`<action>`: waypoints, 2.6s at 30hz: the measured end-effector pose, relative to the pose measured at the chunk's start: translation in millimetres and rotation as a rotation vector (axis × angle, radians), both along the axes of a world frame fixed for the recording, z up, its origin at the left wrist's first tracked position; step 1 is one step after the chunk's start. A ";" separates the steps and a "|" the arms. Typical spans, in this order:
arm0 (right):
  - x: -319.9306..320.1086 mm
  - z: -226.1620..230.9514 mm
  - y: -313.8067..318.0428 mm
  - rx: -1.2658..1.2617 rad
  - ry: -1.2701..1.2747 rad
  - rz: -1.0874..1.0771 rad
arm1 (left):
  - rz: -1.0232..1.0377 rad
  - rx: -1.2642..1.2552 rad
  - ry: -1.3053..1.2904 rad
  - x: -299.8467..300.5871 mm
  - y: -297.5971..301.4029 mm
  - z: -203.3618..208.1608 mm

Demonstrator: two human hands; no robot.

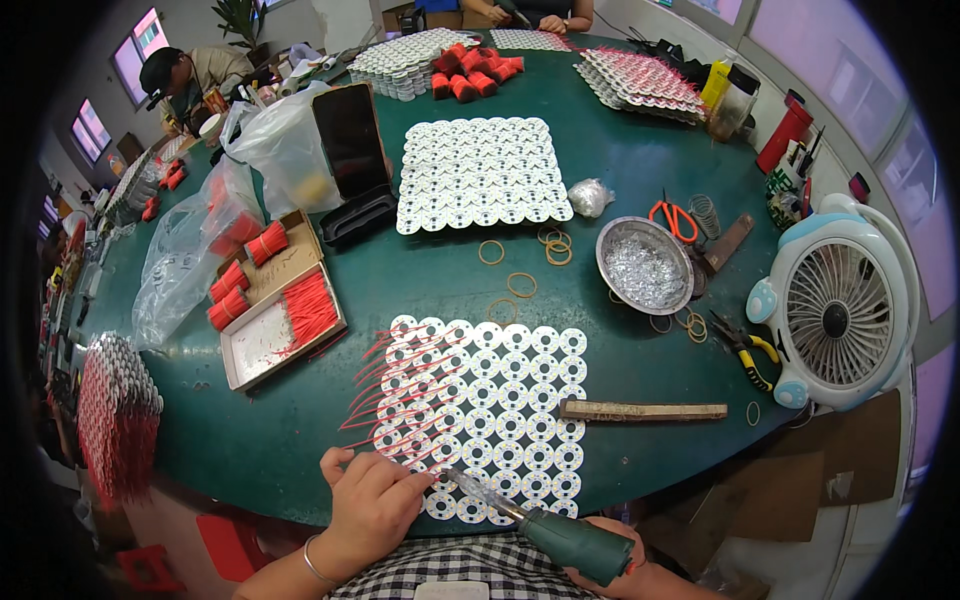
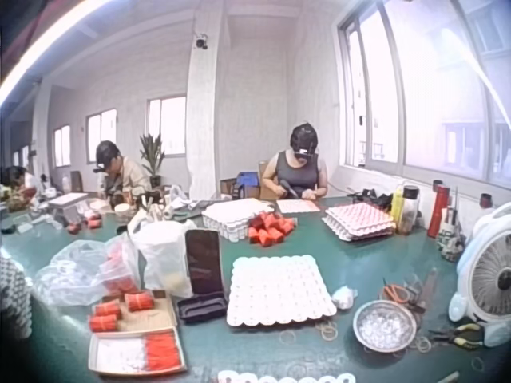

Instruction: The person solders wires onto a panel of LED circuit boards by taking wires from a box, placing them onto the contact points, and attaching them with a soldering iron.

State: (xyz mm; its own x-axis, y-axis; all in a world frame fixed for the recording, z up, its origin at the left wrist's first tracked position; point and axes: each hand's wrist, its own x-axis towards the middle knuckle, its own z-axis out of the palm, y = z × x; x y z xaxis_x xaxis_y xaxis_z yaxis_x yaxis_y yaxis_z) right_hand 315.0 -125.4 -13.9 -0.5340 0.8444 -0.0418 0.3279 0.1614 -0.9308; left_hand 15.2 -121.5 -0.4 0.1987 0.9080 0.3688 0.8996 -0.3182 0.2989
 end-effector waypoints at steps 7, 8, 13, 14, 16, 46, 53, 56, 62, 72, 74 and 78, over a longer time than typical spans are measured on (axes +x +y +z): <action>-1.7 0.0 10.2 0.309 -0.087 0.129 | 0.001 -0.007 -0.023 -0.5 -0.2 0.7; -1.7 -0.8 10.0 0.337 -0.075 0.118 | 0.000 -0.007 -0.026 -0.3 -0.2 1.0; 2.0 6.6 2.9 0.137 -0.248 0.101 | 0.000 -0.009 -0.020 -0.7 -0.7 0.3; 0.1 14.4 1.3 -0.034 -0.164 -0.036 | 0.000 -0.007 -0.018 -0.7 -0.8 -0.4; -4.7 26.0 2.1 -0.206 -0.077 -0.171 | 0.002 -0.008 -0.016 -0.6 -1.4 -0.9; 18.4 -11.9 -11.7 -0.081 0.031 0.013 | -0.038 -0.015 -0.008 9.2 -6.5 4.3; 2.7 24.1 -2.8 -0.035 0.009 -0.056 | -0.015 -0.009 -0.027 9.1 -7.8 1.1; 1.5 23.1 -3.2 0.007 0.142 -0.076 | 0.010 0.037 -0.029 5.7 -14.5 7.2; 21.0 6.0 -6.7 0.061 0.011 0.085 | -0.002 0.031 -0.022 2.5 -25.2 0.8; -0.3 16.3 -5.7 -0.024 0.076 -0.013 | -0.002 0.014 -0.026 2.5 -28.0 -0.4; 1.6 8.5 -5.7 0.039 0.081 0.000 | -0.007 0.010 -0.019 2.7 -27.7 0.8; 2.3 7.1 -8.2 0.030 0.095 0.003 | -0.005 0.009 -0.013 2.7 -27.9 0.7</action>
State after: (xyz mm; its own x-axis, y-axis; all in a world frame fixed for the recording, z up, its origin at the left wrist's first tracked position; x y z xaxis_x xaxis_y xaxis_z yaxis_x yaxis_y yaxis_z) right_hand 317.3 -133.5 -6.8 -0.5369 0.8429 0.0348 0.2380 0.1909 -0.9523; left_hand 17.9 -149.4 0.3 0.1980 0.9036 0.3798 0.8943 -0.3251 0.3074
